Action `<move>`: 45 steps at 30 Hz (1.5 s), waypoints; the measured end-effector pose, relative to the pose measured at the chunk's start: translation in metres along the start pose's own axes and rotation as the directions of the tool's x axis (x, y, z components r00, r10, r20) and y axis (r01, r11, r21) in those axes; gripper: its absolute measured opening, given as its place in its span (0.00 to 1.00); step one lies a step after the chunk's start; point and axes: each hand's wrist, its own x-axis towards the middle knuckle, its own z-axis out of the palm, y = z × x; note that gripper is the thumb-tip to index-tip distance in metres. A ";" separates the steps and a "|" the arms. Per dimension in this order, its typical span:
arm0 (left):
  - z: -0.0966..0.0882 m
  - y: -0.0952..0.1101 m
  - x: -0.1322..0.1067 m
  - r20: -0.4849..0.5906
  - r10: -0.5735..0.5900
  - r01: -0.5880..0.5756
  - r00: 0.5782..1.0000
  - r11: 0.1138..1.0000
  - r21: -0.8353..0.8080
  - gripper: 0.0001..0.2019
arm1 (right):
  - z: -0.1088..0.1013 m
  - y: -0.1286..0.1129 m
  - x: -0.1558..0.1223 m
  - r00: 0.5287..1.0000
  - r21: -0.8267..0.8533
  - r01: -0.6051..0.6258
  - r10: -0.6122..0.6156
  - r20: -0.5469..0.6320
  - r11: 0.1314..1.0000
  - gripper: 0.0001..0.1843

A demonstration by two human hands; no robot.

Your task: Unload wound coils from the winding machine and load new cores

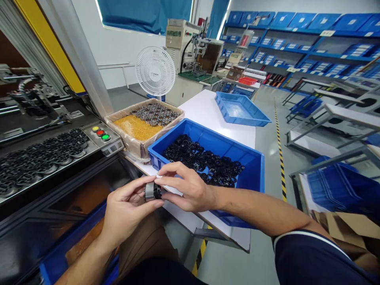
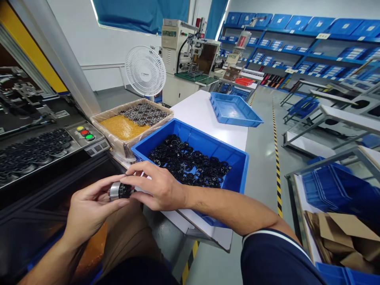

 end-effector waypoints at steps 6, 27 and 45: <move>0.001 0.003 0.000 0.016 -0.033 0.034 0.999 0.998 -0.047 0.24 | 0.001 0.002 0.001 0.999 -0.032 0.050 -0.051 -0.019 0.998 0.23; 0.009 0.002 -0.001 0.061 -0.193 0.200 0.979 0.966 -0.166 0.22 | -0.001 0.005 -0.005 0.984 -0.151 0.174 -0.168 0.052 0.973 0.24; -0.292 0.006 -0.093 -0.768 0.026 0.731 0.639 0.289 0.618 0.30 | 0.002 0.023 -0.015 0.980 -0.270 0.135 -0.089 0.176 0.953 0.22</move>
